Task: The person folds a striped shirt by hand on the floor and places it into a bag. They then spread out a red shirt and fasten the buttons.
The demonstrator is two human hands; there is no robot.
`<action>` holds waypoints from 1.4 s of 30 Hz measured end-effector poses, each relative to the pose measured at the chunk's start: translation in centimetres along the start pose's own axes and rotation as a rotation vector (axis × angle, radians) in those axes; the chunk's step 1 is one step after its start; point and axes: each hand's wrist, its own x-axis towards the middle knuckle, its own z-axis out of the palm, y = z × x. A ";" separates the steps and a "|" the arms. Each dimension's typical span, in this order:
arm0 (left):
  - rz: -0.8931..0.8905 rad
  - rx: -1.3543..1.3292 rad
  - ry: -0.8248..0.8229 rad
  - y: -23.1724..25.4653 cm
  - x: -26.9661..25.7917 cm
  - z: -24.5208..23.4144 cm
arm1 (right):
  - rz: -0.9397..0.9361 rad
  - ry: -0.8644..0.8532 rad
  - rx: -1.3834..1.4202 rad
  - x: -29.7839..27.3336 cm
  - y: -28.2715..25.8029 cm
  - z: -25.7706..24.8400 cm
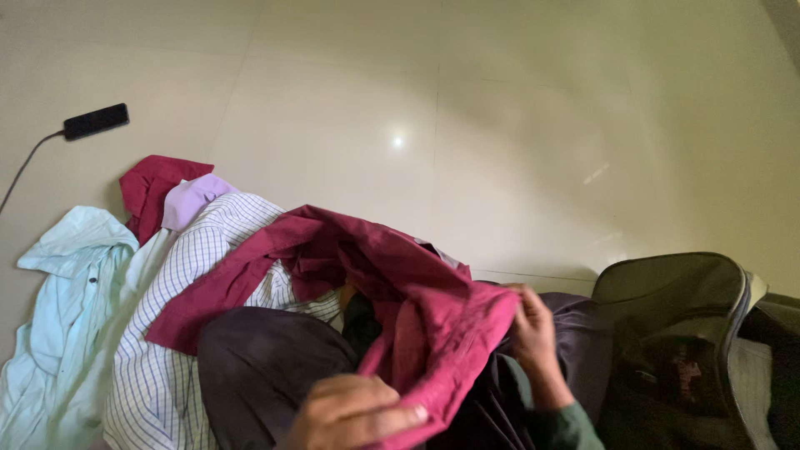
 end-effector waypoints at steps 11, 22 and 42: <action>-0.565 -0.532 0.283 -1.1 -8.4 -5.8 | 0.050 0.042 -0.670 -11.1 -18.6 -15.2; -0.747 -0.575 0.385 -0.9 -14.5 -7.8 | 0.106 -0.115 -0.345 -14.4 -15.9 -17.9; -0.966 -0.473 0.749 0.6 -2.3 -5.4 | 0.130 0.239 0.340 -13.2 -11.8 -13.7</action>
